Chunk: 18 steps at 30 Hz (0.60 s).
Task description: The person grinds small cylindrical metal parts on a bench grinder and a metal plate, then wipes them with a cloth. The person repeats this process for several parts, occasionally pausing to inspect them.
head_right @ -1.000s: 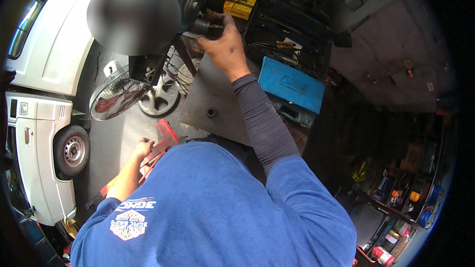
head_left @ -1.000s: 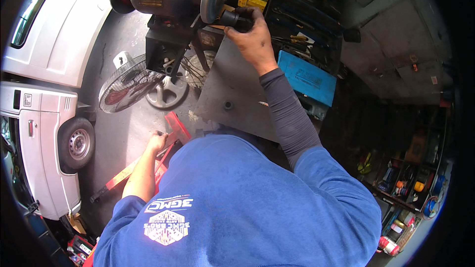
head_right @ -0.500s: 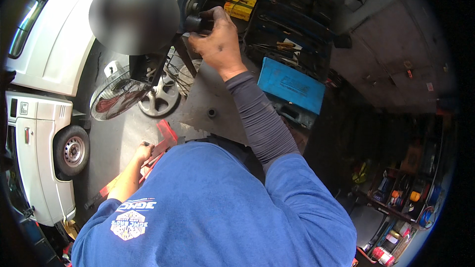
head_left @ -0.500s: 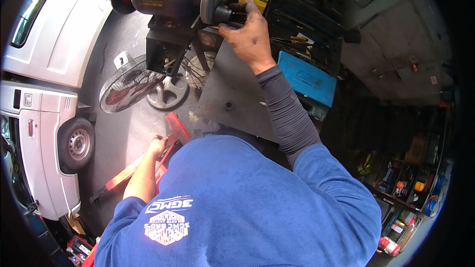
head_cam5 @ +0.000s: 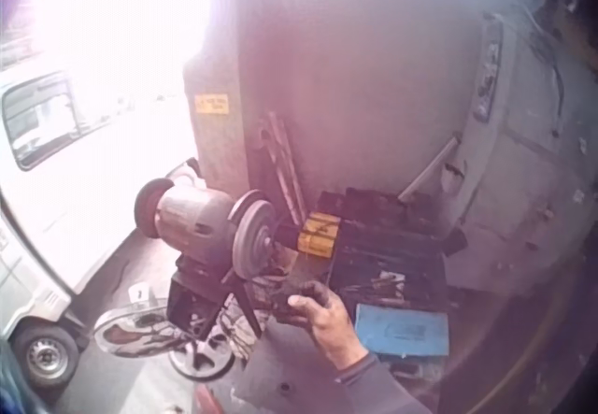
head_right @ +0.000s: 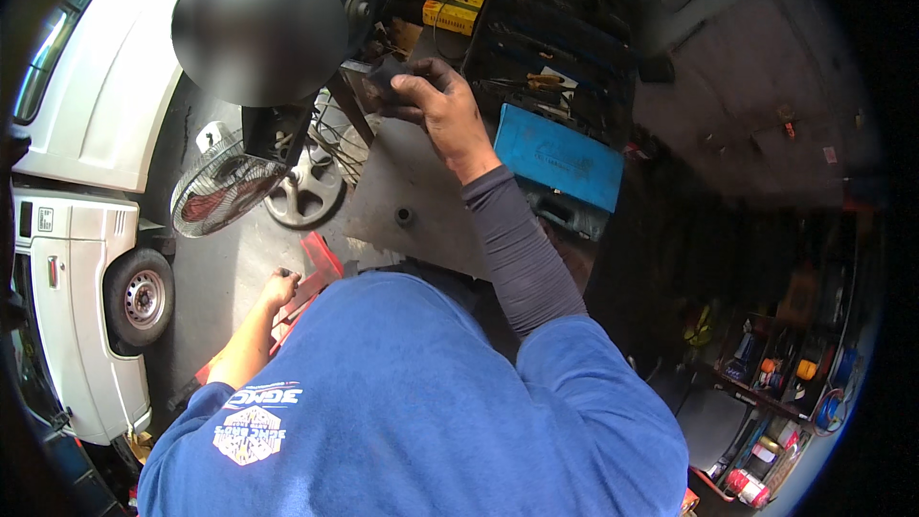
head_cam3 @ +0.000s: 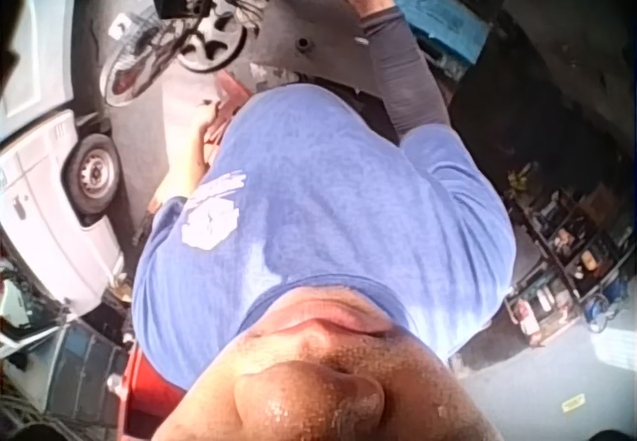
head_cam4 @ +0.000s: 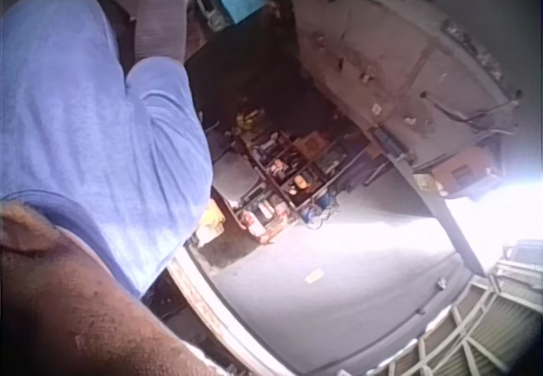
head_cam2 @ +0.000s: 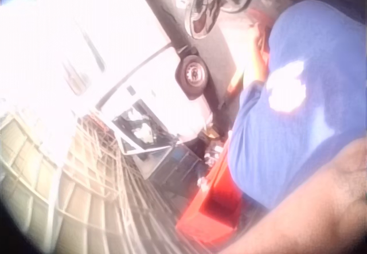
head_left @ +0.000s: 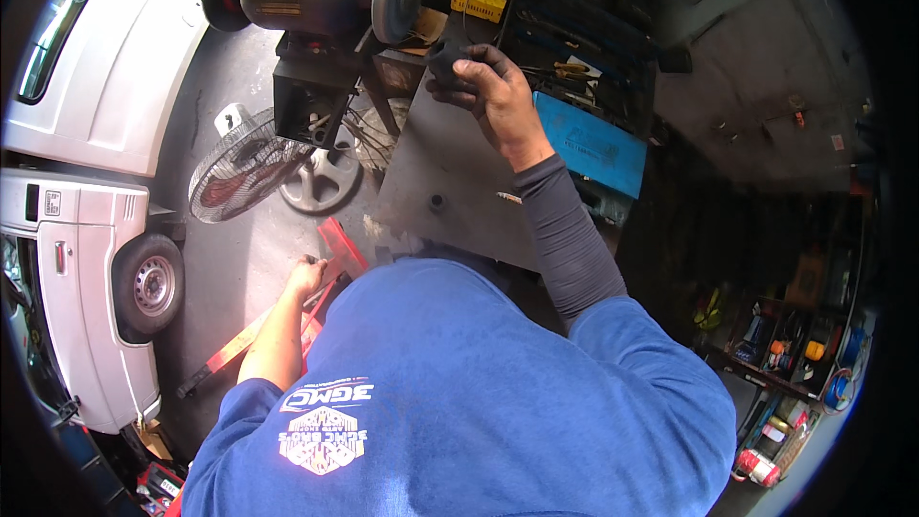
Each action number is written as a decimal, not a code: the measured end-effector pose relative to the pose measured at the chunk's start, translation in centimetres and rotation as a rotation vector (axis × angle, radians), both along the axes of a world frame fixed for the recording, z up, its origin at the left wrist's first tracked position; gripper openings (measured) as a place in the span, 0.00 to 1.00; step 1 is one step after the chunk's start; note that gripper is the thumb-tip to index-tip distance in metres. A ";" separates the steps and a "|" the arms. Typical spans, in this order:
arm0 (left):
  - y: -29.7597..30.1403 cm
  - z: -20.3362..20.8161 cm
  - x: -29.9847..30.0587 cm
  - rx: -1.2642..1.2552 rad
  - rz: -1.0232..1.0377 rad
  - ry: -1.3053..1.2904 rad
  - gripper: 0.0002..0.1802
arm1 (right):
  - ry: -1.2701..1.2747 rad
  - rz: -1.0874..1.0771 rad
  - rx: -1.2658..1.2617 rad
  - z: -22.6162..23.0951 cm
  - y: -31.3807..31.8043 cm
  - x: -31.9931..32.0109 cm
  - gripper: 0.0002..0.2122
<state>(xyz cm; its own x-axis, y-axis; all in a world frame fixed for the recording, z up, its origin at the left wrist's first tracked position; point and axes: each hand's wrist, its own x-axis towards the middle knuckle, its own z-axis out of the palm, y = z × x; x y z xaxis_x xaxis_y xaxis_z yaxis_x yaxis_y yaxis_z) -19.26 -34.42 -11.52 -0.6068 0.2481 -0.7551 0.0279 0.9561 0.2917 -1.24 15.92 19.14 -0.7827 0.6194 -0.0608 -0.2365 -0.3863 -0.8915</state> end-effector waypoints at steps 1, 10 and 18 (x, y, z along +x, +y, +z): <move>0.1 0.1 0.1 -0.021 0.002 -0.027 0.35 | -0.016 0.028 -0.007 -1.3 0.3 0.7 0.18; 10.3 8.3 4.0 0.259 -0.260 0.232 0.32 | -1.080 0.132 1.109 -13.5 0.9 8.8 0.24; 22.6 14.0 10.3 0.480 -0.520 0.157 0.37 | -1.064 0.151 1.380 -17.0 -0.7 9.9 0.23</move>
